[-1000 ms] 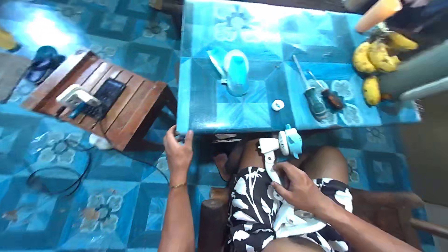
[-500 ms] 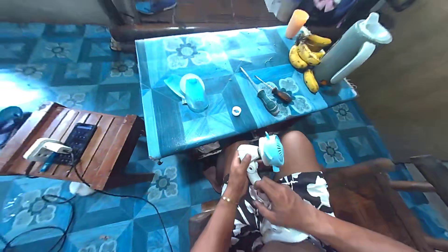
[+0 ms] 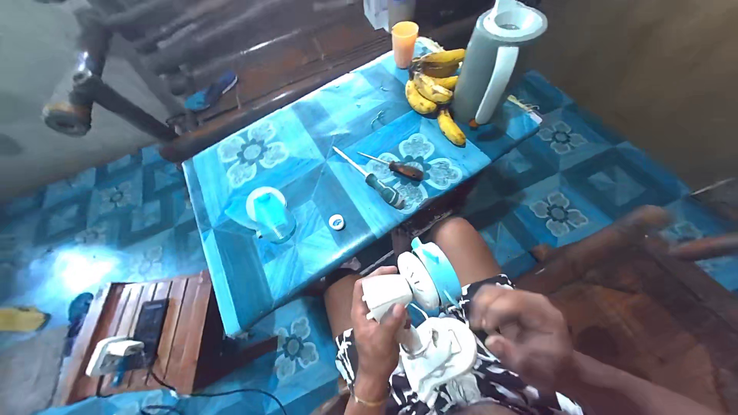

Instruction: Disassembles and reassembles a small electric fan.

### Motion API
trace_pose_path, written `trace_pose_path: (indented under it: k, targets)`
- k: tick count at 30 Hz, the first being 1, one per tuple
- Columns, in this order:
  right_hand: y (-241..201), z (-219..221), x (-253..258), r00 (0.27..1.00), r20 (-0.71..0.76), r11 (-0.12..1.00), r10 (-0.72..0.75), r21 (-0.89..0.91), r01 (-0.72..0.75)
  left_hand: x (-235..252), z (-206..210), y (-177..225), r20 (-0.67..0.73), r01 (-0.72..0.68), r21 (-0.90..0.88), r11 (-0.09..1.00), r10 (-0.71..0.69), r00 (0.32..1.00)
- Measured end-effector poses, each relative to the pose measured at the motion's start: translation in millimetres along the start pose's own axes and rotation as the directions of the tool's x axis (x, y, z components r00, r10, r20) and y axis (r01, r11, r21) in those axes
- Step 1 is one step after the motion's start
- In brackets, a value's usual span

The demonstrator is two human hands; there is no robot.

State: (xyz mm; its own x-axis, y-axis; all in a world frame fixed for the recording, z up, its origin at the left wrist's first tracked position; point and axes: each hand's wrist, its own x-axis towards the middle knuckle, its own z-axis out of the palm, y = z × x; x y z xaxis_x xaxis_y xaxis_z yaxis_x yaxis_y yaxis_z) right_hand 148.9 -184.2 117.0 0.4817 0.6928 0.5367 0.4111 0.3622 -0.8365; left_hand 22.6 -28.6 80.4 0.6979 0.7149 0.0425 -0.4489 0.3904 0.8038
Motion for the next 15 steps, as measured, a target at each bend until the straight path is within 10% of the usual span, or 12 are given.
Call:
trace_pose_path:
  k: [3,9,15]
  targets:
    - [12,-13,11,0.989,-0.116,0.992,0.094,-0.078,-0.103,-1,7,3,0.165,-0.030,0.076,0.997,0.017,0.986]
    - [30,-26,19,0.963,0.214,0.980,0.166,0.074,-0.186,-17,18,1,0.258,0.059,0.212,0.975,-0.115,0.959]
    - [41,-24,3,0.934,0.234,0.926,0.270,0.201,-0.318,-7,0,18,0.402,0.125,0.327,0.937,-0.258,0.879]
